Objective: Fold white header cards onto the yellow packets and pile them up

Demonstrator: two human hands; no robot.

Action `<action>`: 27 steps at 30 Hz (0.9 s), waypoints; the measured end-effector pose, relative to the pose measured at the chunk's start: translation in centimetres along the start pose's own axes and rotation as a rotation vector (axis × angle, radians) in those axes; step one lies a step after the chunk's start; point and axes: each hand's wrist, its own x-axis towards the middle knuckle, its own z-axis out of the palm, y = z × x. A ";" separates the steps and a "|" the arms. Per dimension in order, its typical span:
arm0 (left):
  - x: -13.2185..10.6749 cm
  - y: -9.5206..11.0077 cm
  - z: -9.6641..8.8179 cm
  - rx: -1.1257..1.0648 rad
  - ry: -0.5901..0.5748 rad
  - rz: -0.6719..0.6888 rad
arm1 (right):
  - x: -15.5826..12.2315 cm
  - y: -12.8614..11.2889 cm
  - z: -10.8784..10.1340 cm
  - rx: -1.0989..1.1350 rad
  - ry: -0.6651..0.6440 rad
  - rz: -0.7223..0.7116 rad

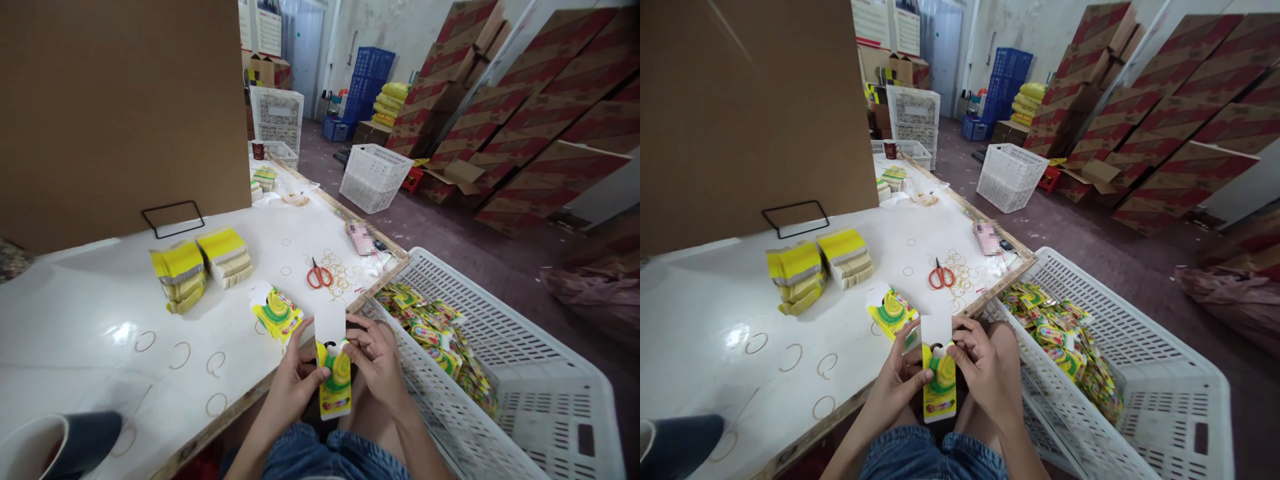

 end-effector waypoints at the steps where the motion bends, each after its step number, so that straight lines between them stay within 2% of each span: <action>1: 0.0 -0.1 0.0 0.003 0.007 0.001 | 0.1 0.0 -0.1 -0.013 -0.001 -0.002; 3: 0.1 -0.4 -0.1 0.026 0.011 0.000 | 0.2 -0.2 -0.4 -0.060 -0.021 -0.031; 6: 0.3 -0.4 -0.2 0.091 0.010 0.020 | 0.2 -0.7 -0.9 -0.190 -0.029 -0.164; 8: 0.3 -0.4 -0.2 0.172 0.046 0.052 | 0.0 -1.1 -1.2 -0.225 -0.035 -0.209; 10: 0.3 -0.5 -0.1 0.269 0.117 0.079 | -0.2 -1.4 -1.3 -0.199 -0.084 -0.124; 13: 0.3 -0.6 0.3 0.355 0.198 0.105 | -0.2 -1.5 -1.2 -0.149 -0.176 0.081; 15: 0.3 -0.6 0.5 0.323 0.176 0.103 | 0.0 -1.4 -1.1 -0.171 -0.181 0.133; 19: 0.4 -0.3 0.7 0.152 0.060 0.058 | 0.2 -1.1 -0.6 -0.323 -0.112 0.085; 23: 0.3 0.1 0.7 0.034 0.067 0.029 | -0.1 -0.8 -0.3 -0.422 -0.071 0.023; 27: 0.3 0.1 0.8 0.037 0.072 0.027 | -0.3 -0.5 -0.3 -0.352 0.007 -0.090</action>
